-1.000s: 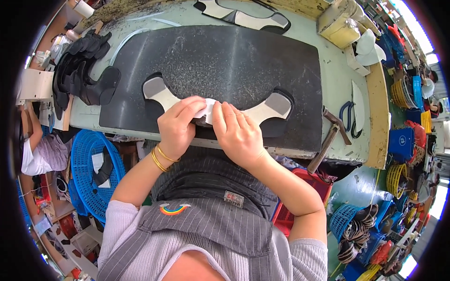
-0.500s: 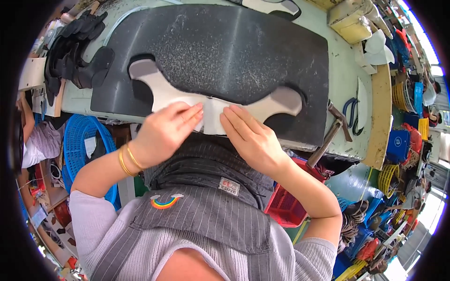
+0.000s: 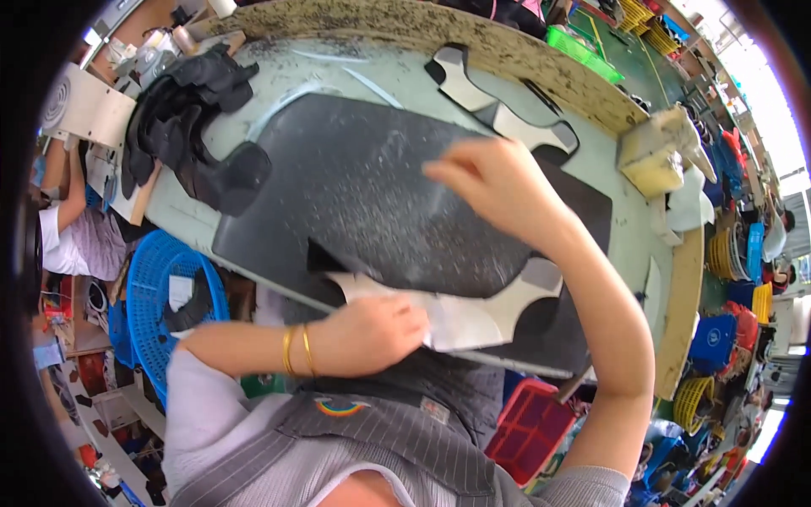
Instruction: Manually aligning and assembling various components of a shoe upper at a factory workstation.
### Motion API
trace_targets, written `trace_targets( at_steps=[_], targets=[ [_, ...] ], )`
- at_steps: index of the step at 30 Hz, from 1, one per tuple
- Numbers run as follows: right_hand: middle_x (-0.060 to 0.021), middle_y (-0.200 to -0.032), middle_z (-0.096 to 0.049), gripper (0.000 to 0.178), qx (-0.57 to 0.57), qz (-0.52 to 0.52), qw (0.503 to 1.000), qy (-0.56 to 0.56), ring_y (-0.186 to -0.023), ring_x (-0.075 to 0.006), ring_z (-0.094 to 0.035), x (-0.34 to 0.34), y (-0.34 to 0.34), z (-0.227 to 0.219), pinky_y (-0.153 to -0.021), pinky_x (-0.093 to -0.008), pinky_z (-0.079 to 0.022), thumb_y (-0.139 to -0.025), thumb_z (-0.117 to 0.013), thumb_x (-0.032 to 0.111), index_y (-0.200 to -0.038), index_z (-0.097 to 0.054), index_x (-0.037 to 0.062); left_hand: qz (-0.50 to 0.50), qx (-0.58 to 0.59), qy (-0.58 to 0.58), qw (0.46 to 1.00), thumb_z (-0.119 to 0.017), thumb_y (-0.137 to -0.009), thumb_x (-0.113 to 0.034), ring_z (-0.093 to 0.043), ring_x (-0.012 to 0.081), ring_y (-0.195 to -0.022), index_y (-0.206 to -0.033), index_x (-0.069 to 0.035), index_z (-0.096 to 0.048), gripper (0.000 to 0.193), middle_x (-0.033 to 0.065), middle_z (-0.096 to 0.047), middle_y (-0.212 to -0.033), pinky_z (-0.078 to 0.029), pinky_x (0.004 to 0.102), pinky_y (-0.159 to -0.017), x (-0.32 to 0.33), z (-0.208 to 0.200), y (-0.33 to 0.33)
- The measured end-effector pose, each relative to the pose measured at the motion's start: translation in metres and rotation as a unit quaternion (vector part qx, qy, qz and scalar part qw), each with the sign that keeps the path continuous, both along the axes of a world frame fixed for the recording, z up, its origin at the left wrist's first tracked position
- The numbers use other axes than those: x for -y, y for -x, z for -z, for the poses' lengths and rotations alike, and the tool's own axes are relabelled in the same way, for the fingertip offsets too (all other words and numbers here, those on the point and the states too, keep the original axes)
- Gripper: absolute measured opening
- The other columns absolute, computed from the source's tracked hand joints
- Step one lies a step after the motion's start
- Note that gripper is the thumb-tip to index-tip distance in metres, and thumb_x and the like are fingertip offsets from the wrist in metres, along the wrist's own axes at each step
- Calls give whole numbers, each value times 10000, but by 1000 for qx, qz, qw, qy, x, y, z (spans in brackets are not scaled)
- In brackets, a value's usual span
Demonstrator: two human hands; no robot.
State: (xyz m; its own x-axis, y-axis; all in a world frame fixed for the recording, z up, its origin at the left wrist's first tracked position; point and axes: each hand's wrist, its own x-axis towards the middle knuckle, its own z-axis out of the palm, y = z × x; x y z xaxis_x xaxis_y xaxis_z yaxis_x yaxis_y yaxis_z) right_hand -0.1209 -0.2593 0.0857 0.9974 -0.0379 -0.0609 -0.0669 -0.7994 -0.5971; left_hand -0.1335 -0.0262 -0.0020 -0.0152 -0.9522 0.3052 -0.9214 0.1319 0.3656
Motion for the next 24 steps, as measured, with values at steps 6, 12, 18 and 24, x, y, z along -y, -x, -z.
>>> trace_targets(
  at_steps=[6, 12, 18, 24],
  targets=[
    [-211, -941, -681, 241, -28, 48, 982, 181, -926, -370, -656, 21, -206, 101, -819, -414, -524, -739, -646, 147, -915, -680, -13, -20, -55, 8, 998, -552, -749, -140, -554, 188, -868, -921, -9, -581, 218, 73, -558, -978, -480, 291, -735, -7, 0, 16],
    [-204, -985, -677, 265, -29, 101, 980, 172, -993, -362, -634, 28, -220, 90, -849, -406, -516, -742, -569, 95, -966, -674, -2, -4, -25, 67, 997, -556, -742, -152, -523, 178, -832, -855, -21, -619, 184, 59, -547, -919, -455, 288, -738, 0, 4, 1],
    [-107, -981, -625, 251, 238, 127, 854, -445, -834, -181, -637, 9, -47, -27, -722, -292, -539, -868, -641, 64, -1084, -576, -44, -67, 50, 170, 982, -582, -695, -150, -567, 157, -815, -960, -19, -637, 300, 39, -582, -933, -458, 268, -693, -21, -10, 9],
    [-140, -1017, -649, 259, 267, 205, 750, -569, -825, -191, -675, -32, 103, 10, -733, -296, -581, -884, -571, -45, -1141, -593, -58, -46, 49, 104, 992, -592, -723, -157, -559, 173, -833, -985, -44, -652, 292, 36, -588, -946, -475, 292, -731, -23, 11, 37]
  ],
)
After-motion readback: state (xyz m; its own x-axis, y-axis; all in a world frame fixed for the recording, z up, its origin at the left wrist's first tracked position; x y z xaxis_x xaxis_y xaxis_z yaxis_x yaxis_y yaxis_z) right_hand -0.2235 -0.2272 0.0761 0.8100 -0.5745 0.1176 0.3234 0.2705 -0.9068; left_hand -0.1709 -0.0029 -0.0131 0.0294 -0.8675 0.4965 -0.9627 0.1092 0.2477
